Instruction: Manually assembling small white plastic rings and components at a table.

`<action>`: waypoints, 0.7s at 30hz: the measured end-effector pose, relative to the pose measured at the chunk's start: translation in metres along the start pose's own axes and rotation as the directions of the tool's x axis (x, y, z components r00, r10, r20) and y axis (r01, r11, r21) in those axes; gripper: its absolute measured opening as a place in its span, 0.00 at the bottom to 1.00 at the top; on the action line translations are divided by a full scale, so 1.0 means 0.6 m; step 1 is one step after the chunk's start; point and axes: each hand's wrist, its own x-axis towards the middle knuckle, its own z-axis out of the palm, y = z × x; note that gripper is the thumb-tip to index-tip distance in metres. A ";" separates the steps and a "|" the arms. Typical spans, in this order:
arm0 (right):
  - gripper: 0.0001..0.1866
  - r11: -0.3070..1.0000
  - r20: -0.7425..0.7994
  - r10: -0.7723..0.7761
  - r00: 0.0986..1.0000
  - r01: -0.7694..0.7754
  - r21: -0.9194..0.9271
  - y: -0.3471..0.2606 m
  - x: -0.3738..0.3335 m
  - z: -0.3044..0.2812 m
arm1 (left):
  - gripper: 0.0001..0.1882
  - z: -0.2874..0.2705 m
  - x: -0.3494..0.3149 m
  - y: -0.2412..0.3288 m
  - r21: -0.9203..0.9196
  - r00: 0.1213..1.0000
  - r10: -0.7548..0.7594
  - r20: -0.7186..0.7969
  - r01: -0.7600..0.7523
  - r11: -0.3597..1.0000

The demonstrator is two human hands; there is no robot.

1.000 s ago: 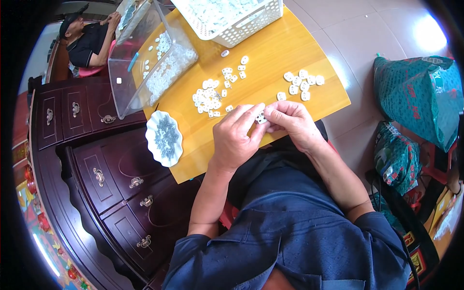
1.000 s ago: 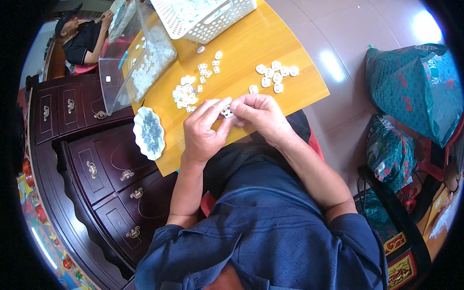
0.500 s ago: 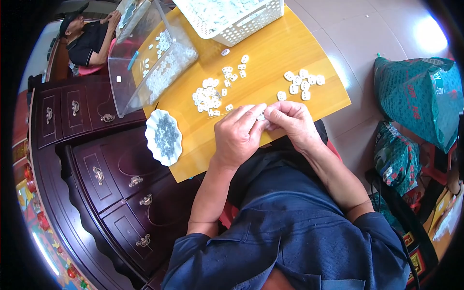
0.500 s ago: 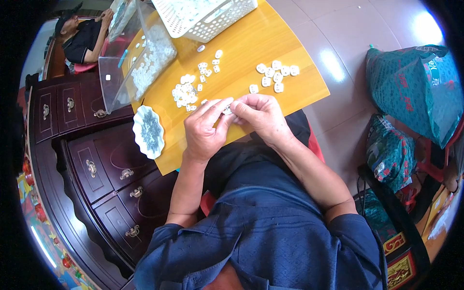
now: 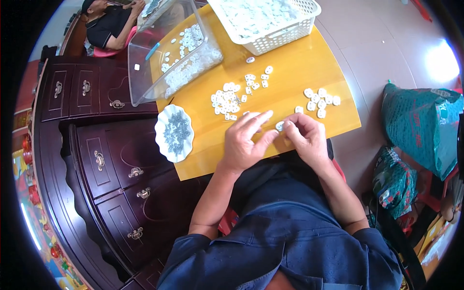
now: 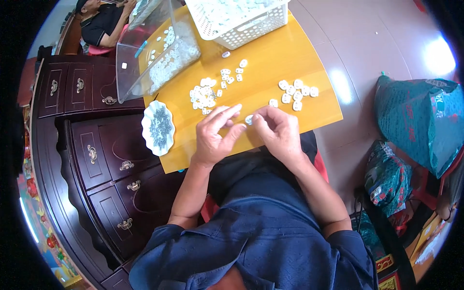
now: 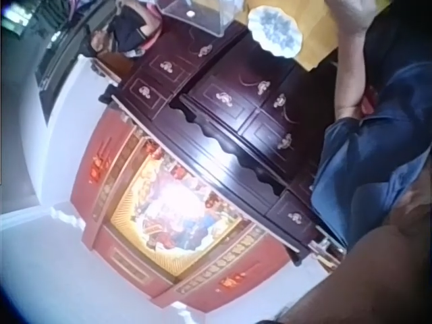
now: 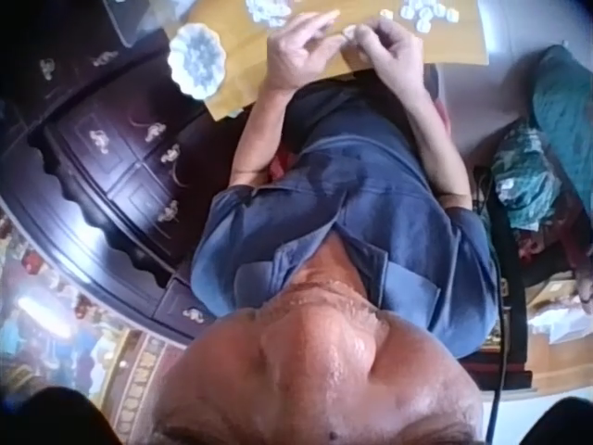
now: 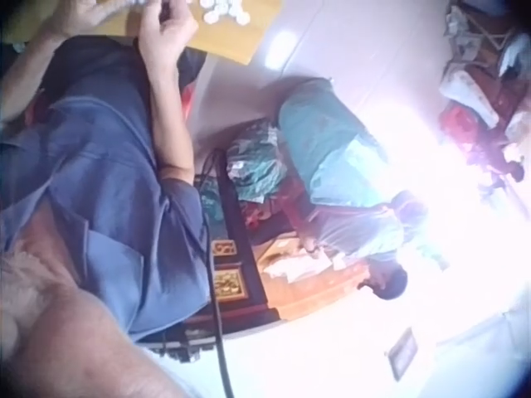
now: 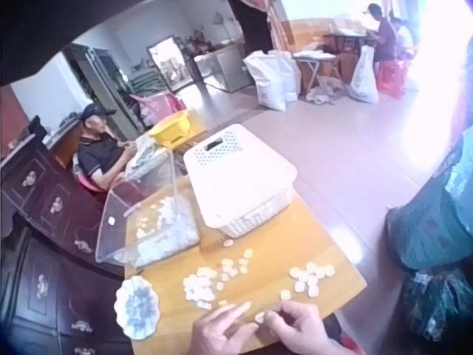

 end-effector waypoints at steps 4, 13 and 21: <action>0.07 0.906 -0.008 -0.225 0.974 0.206 -0.371 -0.029 0.011 -0.007 | 0.09 -0.016 0.013 -0.062 0.285 0.977 0.050 -0.209 0.012 0.959; 0.08 0.611 0.077 -0.298 0.951 0.252 -0.750 -0.025 0.015 -0.024 | 0.03 -0.007 0.071 -0.118 0.434 0.974 0.106 -0.201 -0.009 0.901; 0.07 0.608 -0.005 -0.356 0.934 0.228 -0.761 -0.036 0.029 -0.035 | 0.01 -0.011 0.084 -0.115 0.418 0.974 0.113 -0.197 -0.021 0.908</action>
